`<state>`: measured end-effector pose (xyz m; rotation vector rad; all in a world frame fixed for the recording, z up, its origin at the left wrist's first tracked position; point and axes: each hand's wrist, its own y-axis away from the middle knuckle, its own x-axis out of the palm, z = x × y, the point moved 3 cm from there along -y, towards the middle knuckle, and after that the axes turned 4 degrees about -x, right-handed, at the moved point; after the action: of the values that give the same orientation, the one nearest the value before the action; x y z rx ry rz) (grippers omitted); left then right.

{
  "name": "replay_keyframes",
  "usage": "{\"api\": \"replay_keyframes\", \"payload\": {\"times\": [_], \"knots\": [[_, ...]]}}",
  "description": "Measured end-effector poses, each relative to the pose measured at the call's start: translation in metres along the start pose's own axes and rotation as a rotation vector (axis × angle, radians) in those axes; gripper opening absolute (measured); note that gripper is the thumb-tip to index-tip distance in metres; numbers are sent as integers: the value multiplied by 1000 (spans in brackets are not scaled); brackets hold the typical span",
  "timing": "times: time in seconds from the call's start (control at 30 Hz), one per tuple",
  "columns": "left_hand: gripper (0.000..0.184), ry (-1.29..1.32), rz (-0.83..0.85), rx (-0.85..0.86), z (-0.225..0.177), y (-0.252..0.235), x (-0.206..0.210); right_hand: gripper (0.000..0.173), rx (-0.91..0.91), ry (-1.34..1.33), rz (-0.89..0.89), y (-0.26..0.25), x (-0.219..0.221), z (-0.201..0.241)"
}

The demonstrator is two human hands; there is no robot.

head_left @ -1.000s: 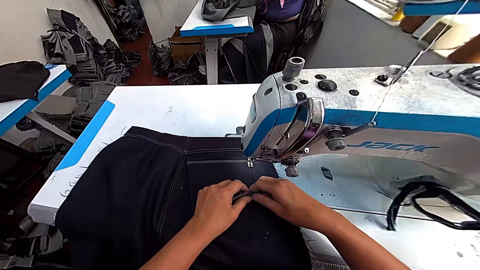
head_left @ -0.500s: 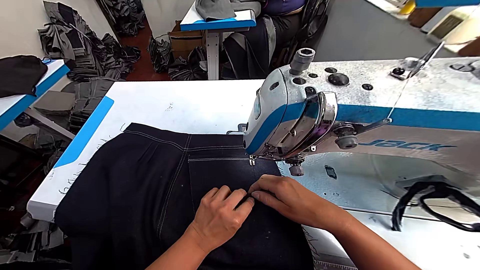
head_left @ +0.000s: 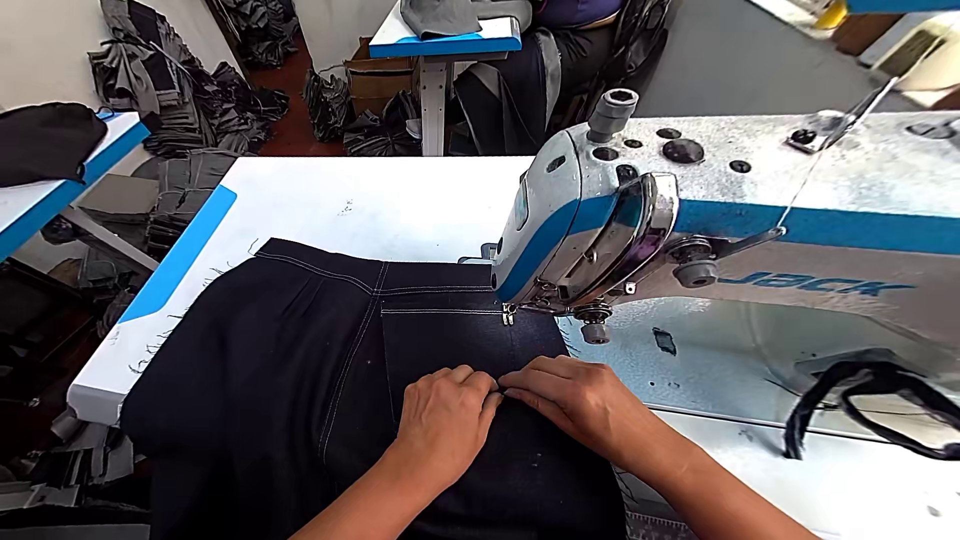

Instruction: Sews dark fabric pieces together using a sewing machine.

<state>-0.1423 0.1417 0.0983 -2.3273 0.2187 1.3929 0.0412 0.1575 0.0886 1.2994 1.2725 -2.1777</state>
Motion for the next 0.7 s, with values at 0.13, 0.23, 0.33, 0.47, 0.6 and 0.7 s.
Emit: {"api": "replay_keyframes", "payload": {"times": [0.13, 0.23, 0.33, 0.47, 0.6, 0.7], "knots": [[26, -64, -22, -13, 0, 17, -4, 24, -169, 39, 33, -1, -6, 1], [41, -86, -114, -31, 11, 39, -11, 23, -208, 52, 48, -2, -8, 2], [39, -92, -205, 46, 20, 54, -11, 23, -217, 35, 48, -2, -8, 0], [30, -134, -265, 146, 21, 55, -10, 22, -226, 17, 40, -2, -9, -1], [23, -84, -297, 122, 26, 53, -10, 20, -314, 58, -12, 1, -9, 2], [21, -91, -300, 172, 27, 53, -10, 17, -404, 107, -43, 6, -7, 6]]}}
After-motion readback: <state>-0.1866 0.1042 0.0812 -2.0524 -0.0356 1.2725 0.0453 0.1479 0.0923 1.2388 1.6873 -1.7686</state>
